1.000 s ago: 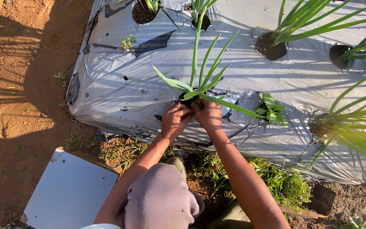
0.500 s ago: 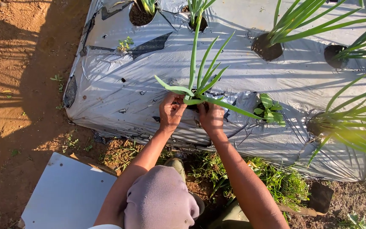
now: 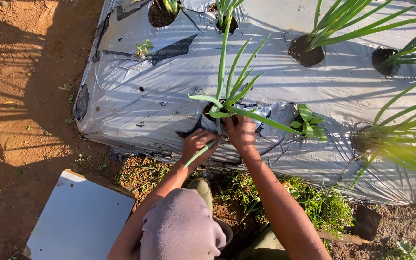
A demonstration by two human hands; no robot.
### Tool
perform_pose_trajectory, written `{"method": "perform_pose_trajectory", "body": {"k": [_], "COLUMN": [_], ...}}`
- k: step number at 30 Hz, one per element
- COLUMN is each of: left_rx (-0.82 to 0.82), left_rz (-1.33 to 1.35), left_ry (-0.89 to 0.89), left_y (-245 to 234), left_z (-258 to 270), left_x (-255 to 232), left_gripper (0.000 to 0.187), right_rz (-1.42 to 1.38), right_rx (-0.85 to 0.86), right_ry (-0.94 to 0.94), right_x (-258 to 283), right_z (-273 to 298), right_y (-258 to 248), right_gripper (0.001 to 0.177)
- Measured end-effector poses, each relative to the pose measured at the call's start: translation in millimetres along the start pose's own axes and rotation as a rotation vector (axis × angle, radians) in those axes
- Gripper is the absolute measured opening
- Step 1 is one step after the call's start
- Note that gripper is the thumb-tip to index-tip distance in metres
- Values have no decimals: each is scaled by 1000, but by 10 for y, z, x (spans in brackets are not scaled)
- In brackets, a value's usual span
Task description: Weeding a vegetable garden by using a hand hoe to clear paths and manually pulling weeds from around onion plants.
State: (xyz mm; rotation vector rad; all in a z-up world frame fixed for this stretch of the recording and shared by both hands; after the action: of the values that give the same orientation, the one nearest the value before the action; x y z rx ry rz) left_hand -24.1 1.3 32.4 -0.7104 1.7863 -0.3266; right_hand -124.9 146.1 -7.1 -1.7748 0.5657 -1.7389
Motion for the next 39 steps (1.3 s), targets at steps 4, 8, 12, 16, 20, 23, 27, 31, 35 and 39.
{"method": "perform_pose_trajectory", "body": {"k": [4,8,12,16,20,23,27,31,35,39], "left_rx": [31,50,-9,-30,-43,-68,-57,-53,84,183], "left_rz": [-23,-69,-26,-44,35,134,356,221,0,-85], "left_ry": [120,231,265,295,213,122,-300,-429,-329,-281], "left_y": [81,295,240,116,61,4,477,517,404,406], "left_z": [-14,62,88,16,0,-31,161,120,-51,-118], "left_x": [-179,-49,-45,-219,-285,-308,420,634,286,133], "left_gripper": [4,8,9,10,5,3,10,14,23,35], "right_rz": [-18,287,375,395,393,262,-27,-66,-130,-183], "right_rx": [36,86,91,160,147,177,142,143,196,409], "right_ry": [46,21,30,4,4,2,-21,-10,-81,-101], "right_x": [44,170,75,188,77,-43,-73,21,237,320], "right_z": [-1,-71,-81,-103,-181,-191,-156,-11,92,139], "right_y": [68,100,195,218,246,222,69,6,-207,-296], "right_gripper": [20,33,24,29,19,20,16,15,21,36]}}
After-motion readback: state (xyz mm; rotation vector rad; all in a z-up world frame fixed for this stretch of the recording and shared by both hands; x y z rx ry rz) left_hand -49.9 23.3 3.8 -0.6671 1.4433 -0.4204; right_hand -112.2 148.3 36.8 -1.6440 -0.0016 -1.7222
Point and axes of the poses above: each hand's wrist, its own z-axis away from the middle knuckle, its own y-axis out of the palm, x = y × z, the point moved 8 cm from there along -z, towards the middle knuckle, and after that the axes turned 3 degrees about -z, right-handed, at the moved point
